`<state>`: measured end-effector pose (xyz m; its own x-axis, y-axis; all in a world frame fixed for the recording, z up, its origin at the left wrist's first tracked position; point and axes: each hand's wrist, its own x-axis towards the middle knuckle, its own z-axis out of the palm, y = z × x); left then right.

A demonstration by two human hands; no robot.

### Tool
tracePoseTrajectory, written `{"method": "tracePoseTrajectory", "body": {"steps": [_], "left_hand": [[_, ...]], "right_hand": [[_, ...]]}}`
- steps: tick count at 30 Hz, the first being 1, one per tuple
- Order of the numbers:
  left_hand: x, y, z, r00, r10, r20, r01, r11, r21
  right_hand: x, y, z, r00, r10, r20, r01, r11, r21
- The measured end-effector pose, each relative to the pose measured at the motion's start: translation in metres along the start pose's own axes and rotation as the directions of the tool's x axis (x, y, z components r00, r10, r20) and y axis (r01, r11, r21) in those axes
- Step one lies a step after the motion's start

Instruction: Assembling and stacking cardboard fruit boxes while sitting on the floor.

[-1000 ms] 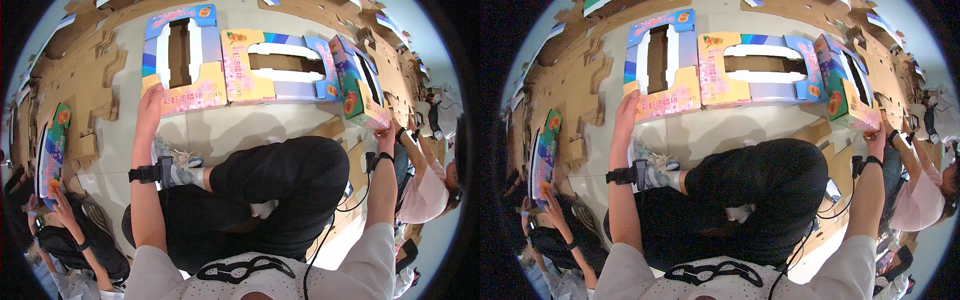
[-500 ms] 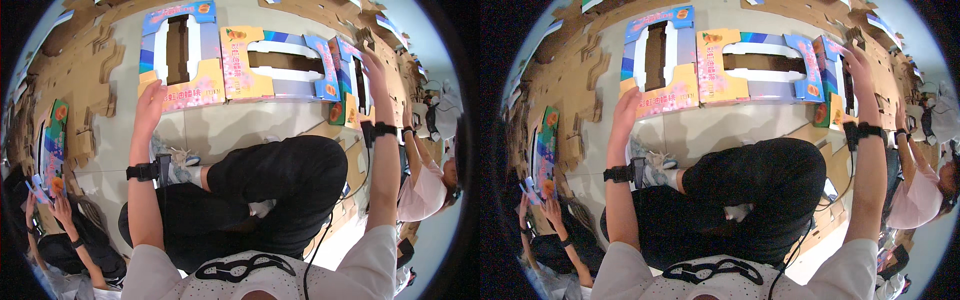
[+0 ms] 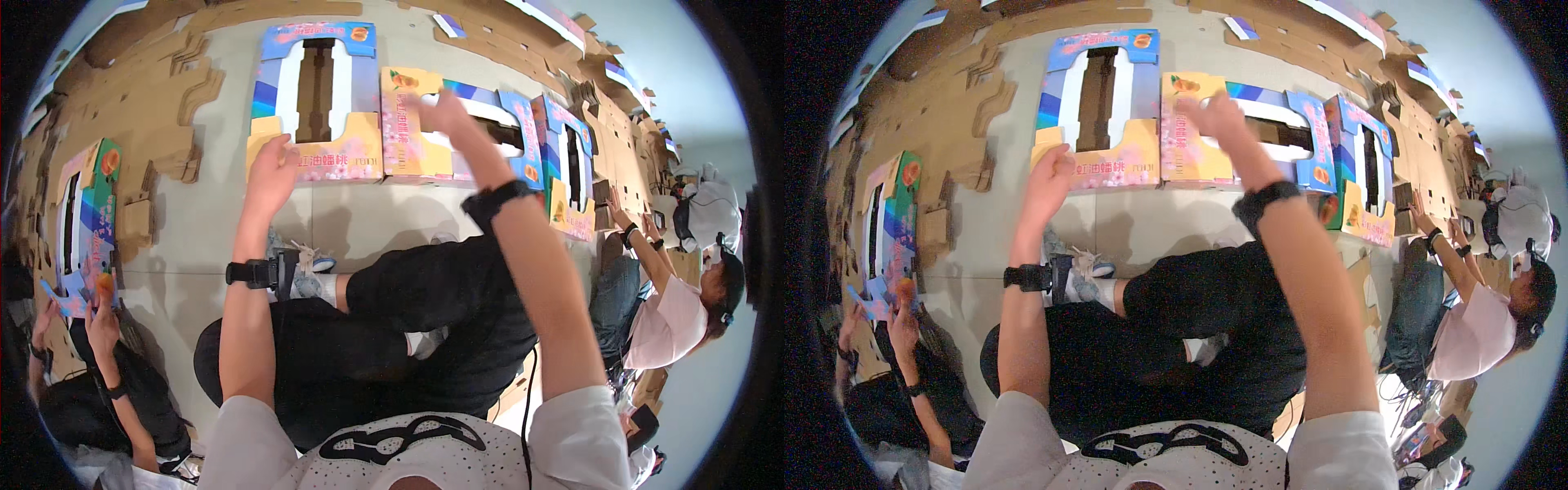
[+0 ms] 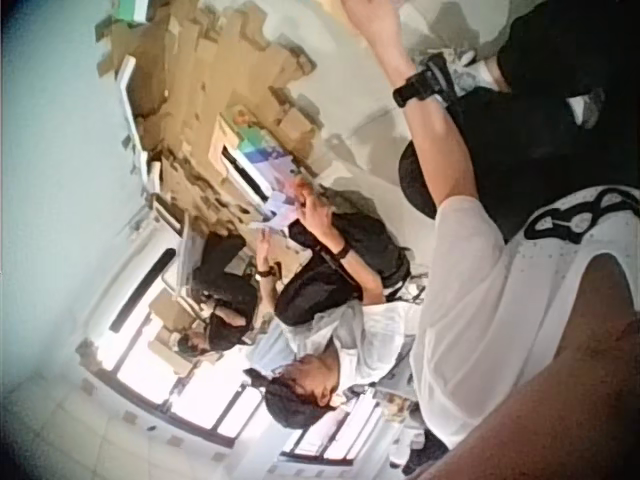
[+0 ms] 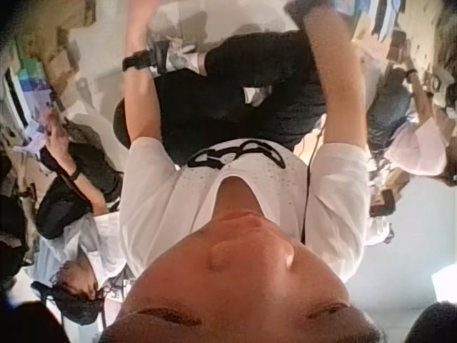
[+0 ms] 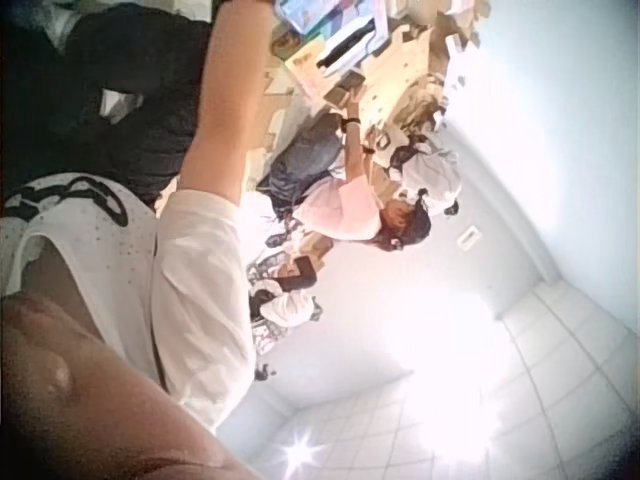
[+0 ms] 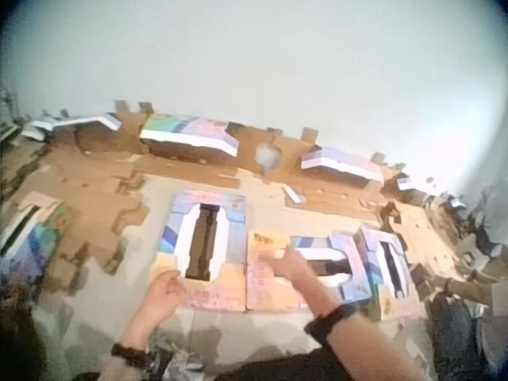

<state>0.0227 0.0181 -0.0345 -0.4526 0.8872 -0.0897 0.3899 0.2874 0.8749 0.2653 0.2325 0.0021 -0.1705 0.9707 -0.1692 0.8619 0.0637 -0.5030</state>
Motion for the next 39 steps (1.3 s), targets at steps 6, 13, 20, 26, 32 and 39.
{"method": "tracePoseTrajectory", "body": {"steps": [6, 13, 20, 26, 32, 39], "left_hand": [[0.001, 0.006, 0.005, 0.998, 0.051, -0.020, -0.049, 0.995, 0.088], [0.002, 0.002, 0.012, 1.000, -0.011, -0.003, 0.012, 1.000, 0.029], [0.003, -0.009, 0.009, 0.999, 0.039, -0.020, -0.039, 0.999, 0.033], [0.000, 0.009, 0.014, 0.995, -0.065, -0.077, 0.062, 0.998, -0.031], [0.003, 0.034, -0.009, 0.928, -0.066, -0.368, -0.050, 0.954, -0.296], [0.005, 0.021, -0.017, 0.944, -0.211, -0.255, 0.073, 0.884, -0.462]], "right_hand": [[-0.044, 0.019, 0.028, 0.951, -0.159, 0.265, 0.246, 0.909, -0.337], [-0.037, 0.011, 0.039, 0.964, -0.066, 0.256, 0.147, 0.939, -0.311], [-0.042, -0.008, 0.024, 0.968, -0.031, 0.251, 0.128, 0.917, -0.378], [-0.040, -0.008, -0.034, 0.933, -0.334, -0.132, 0.326, 0.942, -0.077], [-0.081, -0.053, -0.039, 0.543, -0.817, -0.195, 0.806, 0.572, -0.152], [-0.072, -0.038, 0.008, 0.620, -0.765, -0.175, 0.753, 0.642, -0.142]]}}
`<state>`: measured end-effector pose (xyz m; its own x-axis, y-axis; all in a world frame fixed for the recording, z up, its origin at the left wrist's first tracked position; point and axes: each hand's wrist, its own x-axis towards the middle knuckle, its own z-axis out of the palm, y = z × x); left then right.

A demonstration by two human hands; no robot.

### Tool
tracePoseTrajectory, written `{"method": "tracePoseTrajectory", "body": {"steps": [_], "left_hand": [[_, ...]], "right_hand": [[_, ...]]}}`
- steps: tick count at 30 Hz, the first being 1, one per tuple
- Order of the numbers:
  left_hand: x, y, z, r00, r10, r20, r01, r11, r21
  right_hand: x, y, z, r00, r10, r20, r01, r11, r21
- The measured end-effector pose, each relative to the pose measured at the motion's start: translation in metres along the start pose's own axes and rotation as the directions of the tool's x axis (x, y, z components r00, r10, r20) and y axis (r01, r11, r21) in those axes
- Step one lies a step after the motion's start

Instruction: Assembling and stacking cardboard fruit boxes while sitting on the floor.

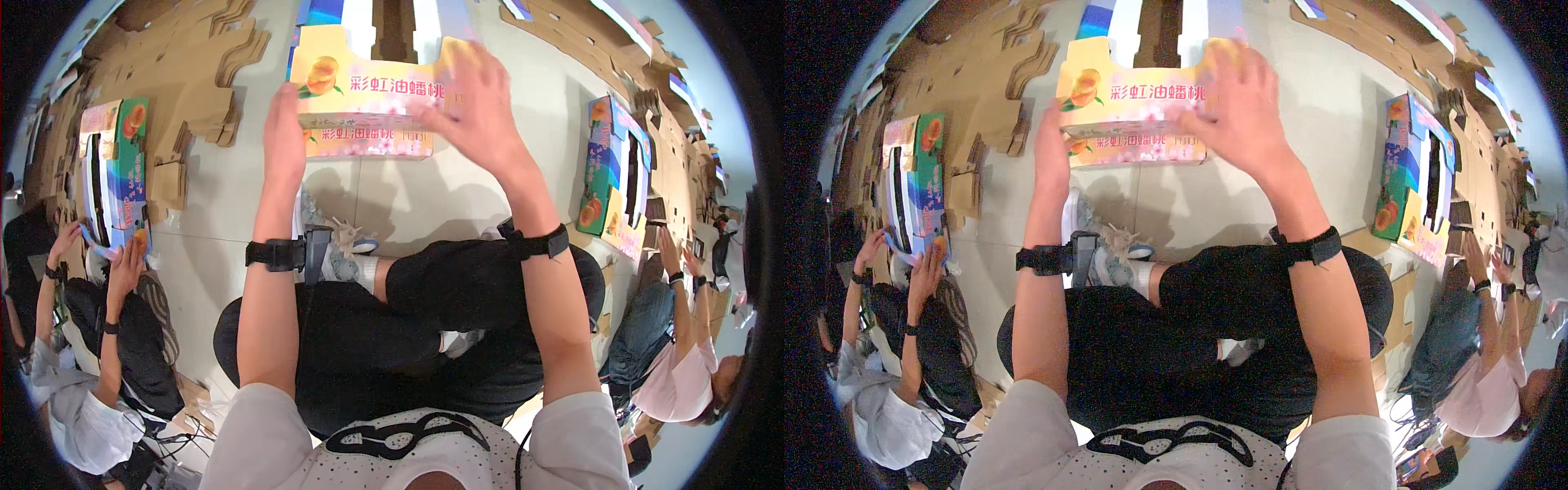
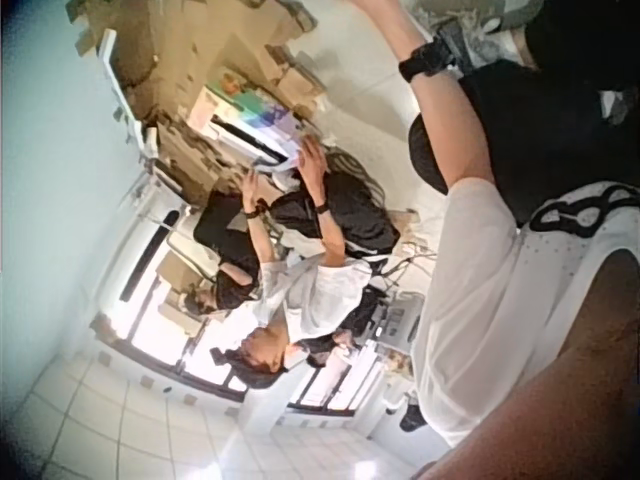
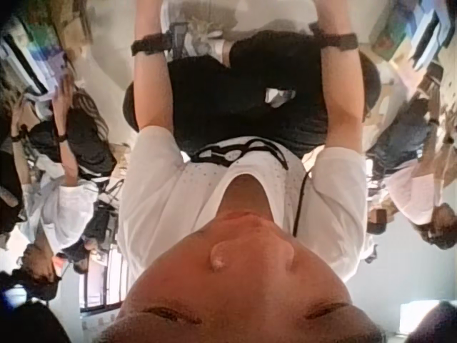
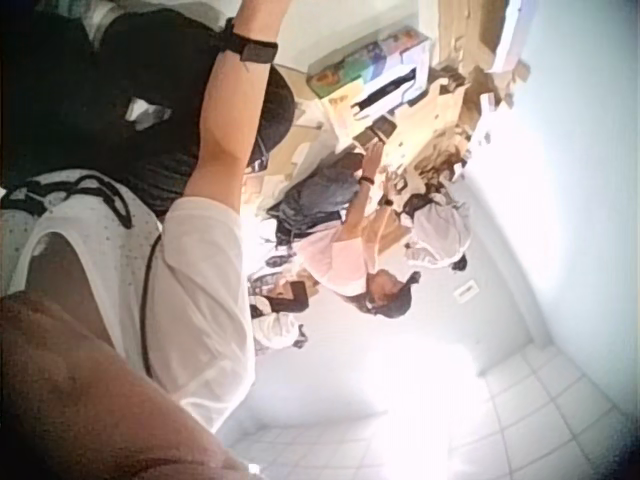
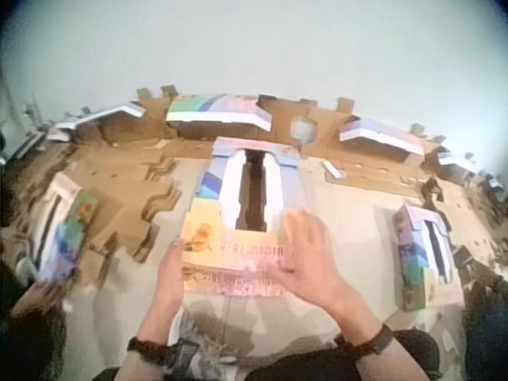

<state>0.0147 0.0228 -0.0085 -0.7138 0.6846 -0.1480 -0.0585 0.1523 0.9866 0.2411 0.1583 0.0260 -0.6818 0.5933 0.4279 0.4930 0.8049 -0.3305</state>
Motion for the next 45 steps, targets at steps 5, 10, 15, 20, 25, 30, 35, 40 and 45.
{"method": "tracePoseTrajectory", "body": {"steps": [5, 10, 15, 20, 25, 30, 35, 40, 45], "left_hand": [[-0.011, 0.011, 0.008, 0.999, -0.011, 0.033, 0.007, 0.993, 0.119], [0.004, -0.003, -0.004, 0.997, -0.019, -0.070, 0.034, 0.975, 0.219], [0.005, 0.007, -0.016, 0.986, -0.091, -0.138, 0.104, 0.990, 0.093], [0.006, 0.003, -0.016, 0.988, -0.111, -0.109, 0.121, 0.989, 0.085], [0.001, 0.009, -0.014, 0.985, -0.171, -0.025, 0.173, 0.977, 0.123], [-0.002, 0.003, -0.016, 0.984, -0.127, 0.127, 0.130, 0.991, -0.017], [-0.011, 0.006, -0.001, 0.995, -0.025, 0.100, 0.012, 0.992, 0.122], [0.003, 0.002, -0.020, 0.969, -0.184, 0.164, 0.149, 0.968, 0.203], [-0.014, 0.006, -0.003, 0.999, -0.051, 0.015, 0.044, 0.943, 0.329]], "right_hand": [[0.004, 0.023, 0.012, 0.790, 0.488, 0.371, -0.592, 0.450, 0.668], [0.002, 0.012, 0.007, 0.819, 0.487, 0.303, -0.565, 0.592, 0.575], [0.000, 0.005, 0.006, 0.832, 0.488, 0.265, -0.554, 0.700, 0.451], [0.000, 0.012, 0.025, 0.809, 0.462, 0.364, -0.588, 0.610, 0.531], [0.002, 0.001, 0.017, 0.743, 0.506, 0.437, -0.649, 0.389, 0.654], [0.006, 0.007, 0.007, 0.745, 0.471, 0.473, -0.658, 0.401, 0.638], [0.002, 0.026, 0.005, 0.750, 0.467, 0.469, -0.652, 0.402, 0.643], [0.002, 0.030, 0.004, 0.650, 0.574, 0.497, -0.738, 0.322, 0.593], [0.001, 0.018, 0.005, 0.660, 0.585, 0.471, -0.739, 0.396, 0.545]]}}
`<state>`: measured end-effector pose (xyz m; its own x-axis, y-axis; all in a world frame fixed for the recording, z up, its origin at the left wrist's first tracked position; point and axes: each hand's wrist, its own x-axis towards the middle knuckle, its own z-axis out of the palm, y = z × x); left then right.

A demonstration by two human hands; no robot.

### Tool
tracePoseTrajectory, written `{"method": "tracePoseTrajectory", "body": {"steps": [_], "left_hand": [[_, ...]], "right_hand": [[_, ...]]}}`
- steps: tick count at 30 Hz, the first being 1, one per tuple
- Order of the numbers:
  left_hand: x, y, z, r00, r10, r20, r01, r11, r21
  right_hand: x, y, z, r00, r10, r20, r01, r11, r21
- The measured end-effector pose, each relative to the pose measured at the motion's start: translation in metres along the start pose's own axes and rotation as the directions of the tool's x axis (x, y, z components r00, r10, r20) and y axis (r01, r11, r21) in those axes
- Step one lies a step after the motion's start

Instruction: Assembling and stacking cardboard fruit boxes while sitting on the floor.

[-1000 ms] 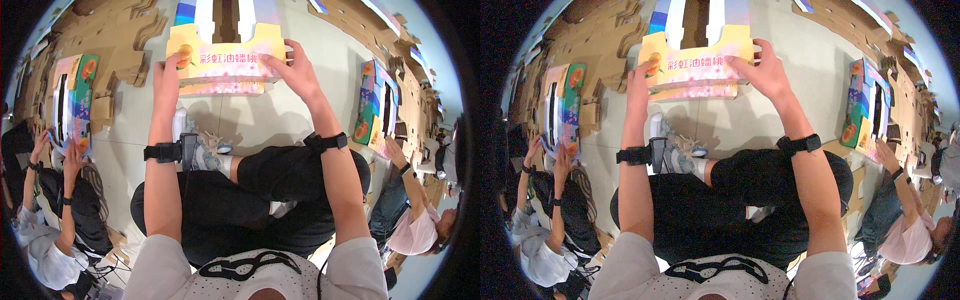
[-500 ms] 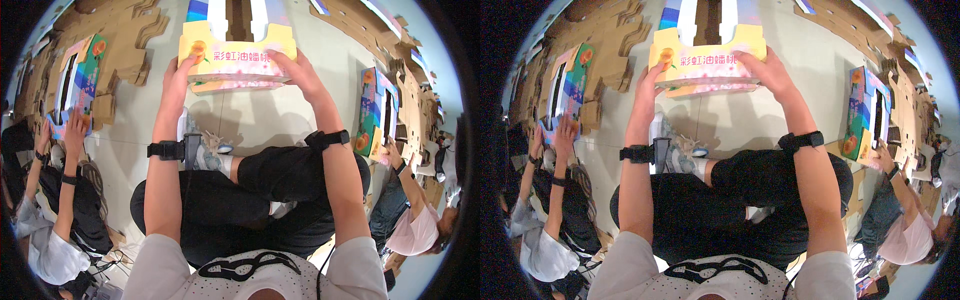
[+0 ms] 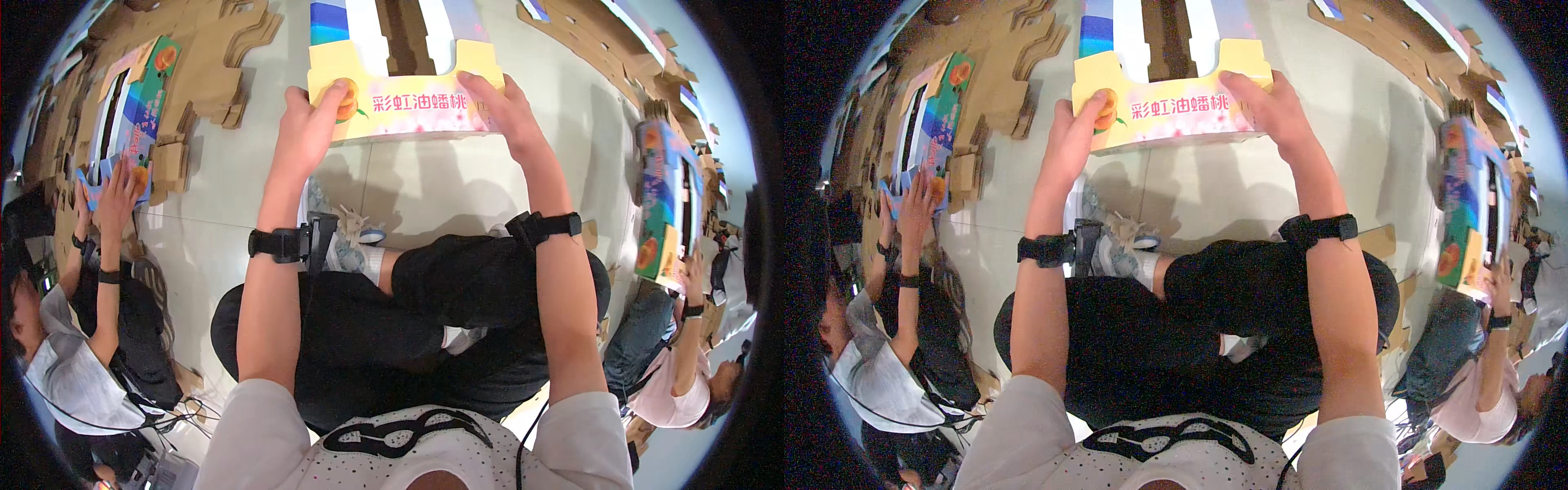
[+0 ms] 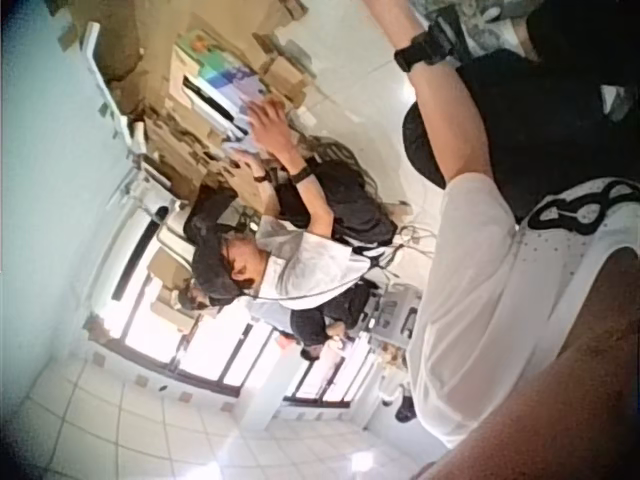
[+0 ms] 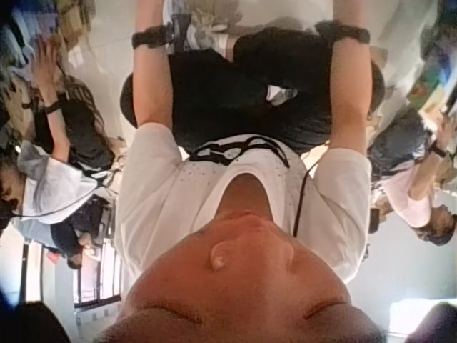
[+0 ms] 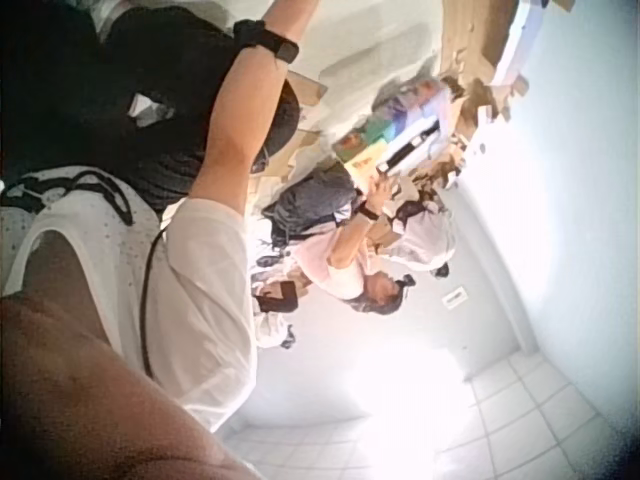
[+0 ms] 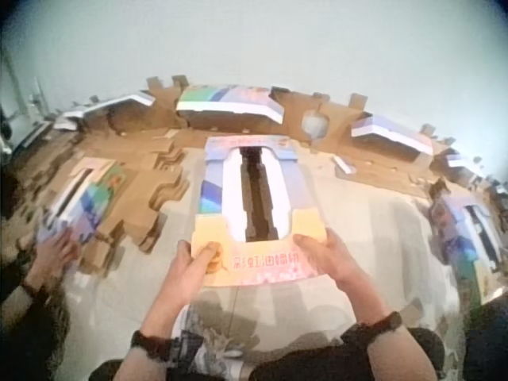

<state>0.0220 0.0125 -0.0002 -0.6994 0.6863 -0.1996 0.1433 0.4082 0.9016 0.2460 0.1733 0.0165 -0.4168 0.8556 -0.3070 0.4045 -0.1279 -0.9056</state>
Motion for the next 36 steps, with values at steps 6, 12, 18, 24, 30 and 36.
{"method": "tracePoseTrajectory", "body": {"steps": [6, 12, 18, 24, 30, 36], "left_hand": [[0.009, -0.012, 0.004, 0.998, 0.054, 0.037, -0.050, 0.992, -0.112], [0.017, -0.009, -0.022, 1.000, 0.012, 0.009, -0.011, 0.994, -0.106], [0.013, -0.002, -0.025, 0.997, -0.031, 0.070, 0.042, 0.984, -0.173], [0.013, 0.001, -0.018, 0.999, 0.017, 0.050, -0.006, 0.977, -0.214], [0.017, -0.007, -0.011, 0.998, 0.025, 0.050, -0.015, 0.979, -0.203], [0.014, -0.006, -0.009, 0.999, 0.027, 0.034, -0.018, 0.971, -0.237]], "right_hand": [[-0.001, -0.006, 0.004, 0.998, -0.045, 0.034, 0.044, 0.999, 0.012], [-0.002, -0.002, 0.006, 0.998, 0.006, 0.056, 0.005, 0.982, -0.188], [-0.007, -0.013, 0.007, 0.985, 0.110, 0.130, -0.071, 0.960, -0.272], [-0.001, -0.011, 0.004, 0.998, 0.047, 0.039, -0.028, 0.924, -0.382], [0.003, -0.005, 0.005, 0.999, 0.036, -0.041, -0.050, 0.909, -0.414], [0.002, -0.007, 0.006, 0.999, 0.031, -0.042, -0.046, 0.916, -0.399]]}}
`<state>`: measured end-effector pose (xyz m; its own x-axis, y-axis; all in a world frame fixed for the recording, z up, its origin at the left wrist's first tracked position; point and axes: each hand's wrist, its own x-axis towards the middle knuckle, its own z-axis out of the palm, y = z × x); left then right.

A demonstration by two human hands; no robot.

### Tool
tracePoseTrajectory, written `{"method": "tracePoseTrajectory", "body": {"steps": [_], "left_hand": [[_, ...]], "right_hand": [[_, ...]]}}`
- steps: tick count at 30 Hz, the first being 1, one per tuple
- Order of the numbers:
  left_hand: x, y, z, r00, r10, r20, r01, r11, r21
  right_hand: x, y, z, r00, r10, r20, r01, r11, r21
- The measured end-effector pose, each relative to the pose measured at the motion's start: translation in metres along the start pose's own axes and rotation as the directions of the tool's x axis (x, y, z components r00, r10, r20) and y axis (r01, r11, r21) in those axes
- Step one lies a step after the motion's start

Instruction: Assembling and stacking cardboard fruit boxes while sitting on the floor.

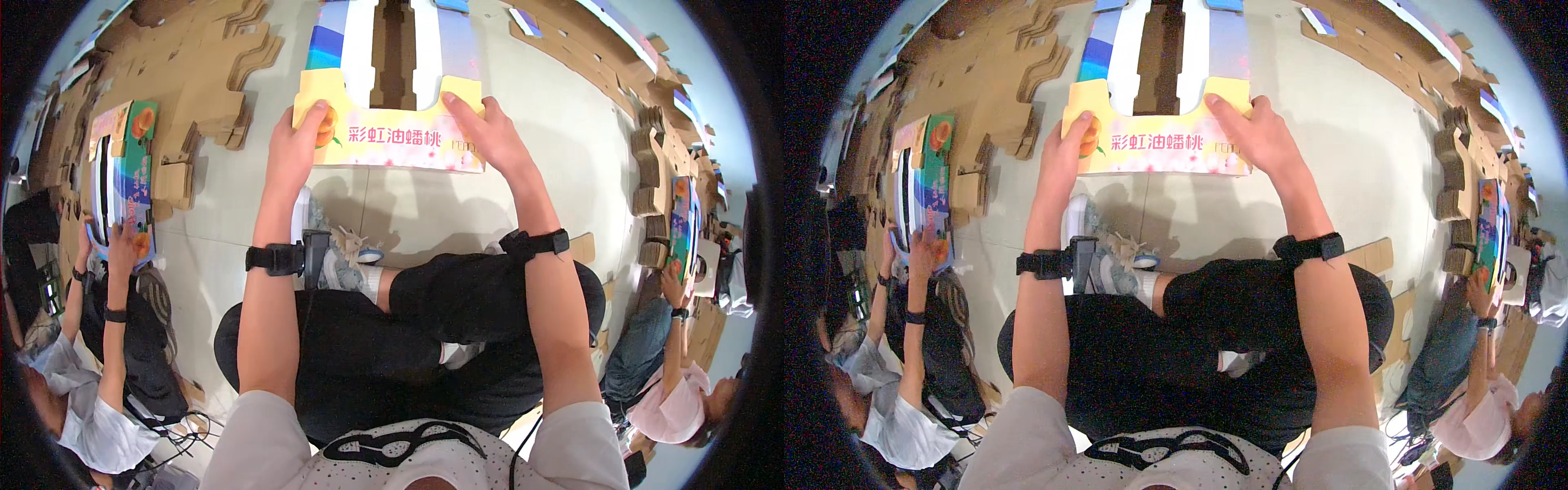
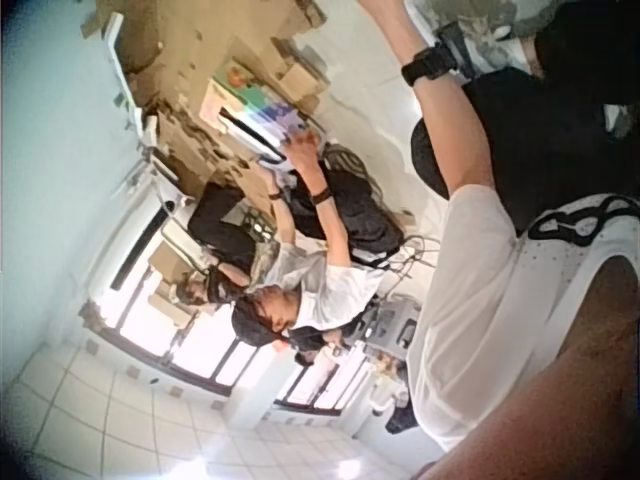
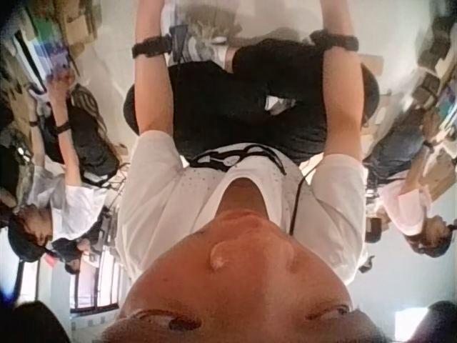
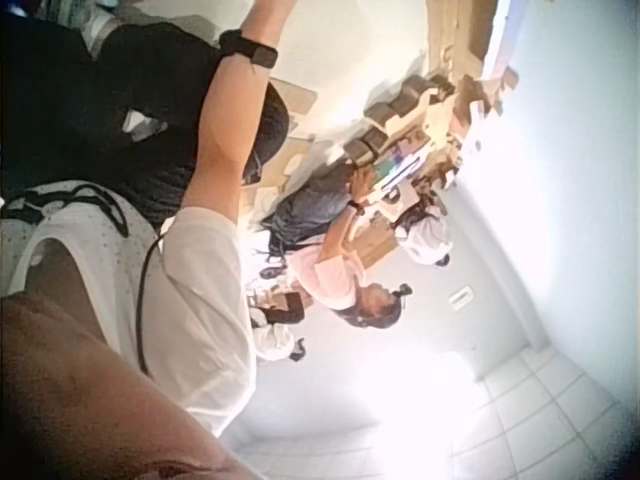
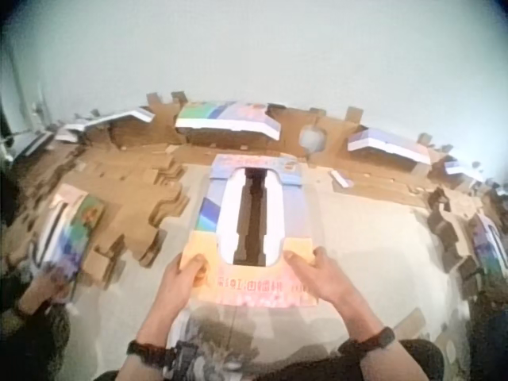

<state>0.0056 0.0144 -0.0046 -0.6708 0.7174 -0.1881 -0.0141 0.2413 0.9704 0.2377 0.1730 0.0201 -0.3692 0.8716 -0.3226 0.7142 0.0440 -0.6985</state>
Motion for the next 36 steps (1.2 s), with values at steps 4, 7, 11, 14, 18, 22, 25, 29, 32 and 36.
{"method": "tracePoseTrajectory", "body": {"steps": [4, 7, 11, 14, 18, 22, 25, 29, 32, 36], "left_hand": [[-0.003, 0.005, -0.002, 0.999, 0.016, 0.042, -0.015, 1.000, -0.013], [-0.008, 0.012, -0.001, 0.999, -0.020, 0.040, 0.021, 1.000, -0.018], [-0.011, 0.016, 0.000, 0.998, -0.008, 0.062, 0.010, 0.999, -0.031], [-0.007, 0.008, 0.004, 0.999, -0.002, 0.051, 0.005, 0.999, -0.048], [-0.001, 0.000, 0.006, 1.000, -0.017, 0.009, 0.017, 1.000, -0.003], [0.000, -0.005, 0.005, 0.999, 0.042, 0.016, -0.041, 0.999, -0.021], [0.000, -0.006, 0.006, 0.999, 0.053, 0.001, -0.053, 0.998, -0.020], [0.001, -0.007, 0.004, 0.999, 0.041, -0.019, -0.040, 0.999, 0.027], [0.001, -0.006, 0.005, 0.999, 0.035, -0.018, -0.034, 0.999, 0.039], [-0.002, -0.002, 0.005, 1.000, -0.006, 0.004, 0.006, 1.000, -0.015]], "right_hand": [[0.000, 0.001, -0.003, 1.000, -0.006, -0.027, 0.006, 1.000, 0.009], [-0.004, -0.004, -0.009, 0.996, -0.038, -0.075, 0.038, 0.999, 0.007], [0.000, -0.007, -0.020, 0.996, -0.071, -0.051, 0.073, 0.997, 0.033], [0.004, 0.002, -0.003, 0.997, -0.032, -0.071, 0.033, 0.999, 0.012], [0.002, -0.006, -0.002, 0.999, 0.019, -0.031, -0.019, 1.000, 0.008], [0.004, -0.001, 0.002, 0.997, 0.006, -0.078, -0.004, 1.000, 0.031], [0.002, -0.003, 0.001, 0.997, 0.002, -0.075, 0.002, 0.998, 0.057], [0.001, -0.006, 0.002, 0.996, -0.004, -0.088, 0.009, 0.998, 0.064], [0.003, -0.004, 0.002, 0.995, -0.005, -0.100, 0.012, 0.997, 0.072], [0.006, -0.001, 0.004, 0.994, 0.009, -0.106, 0.002, 0.995, 0.102]]}}
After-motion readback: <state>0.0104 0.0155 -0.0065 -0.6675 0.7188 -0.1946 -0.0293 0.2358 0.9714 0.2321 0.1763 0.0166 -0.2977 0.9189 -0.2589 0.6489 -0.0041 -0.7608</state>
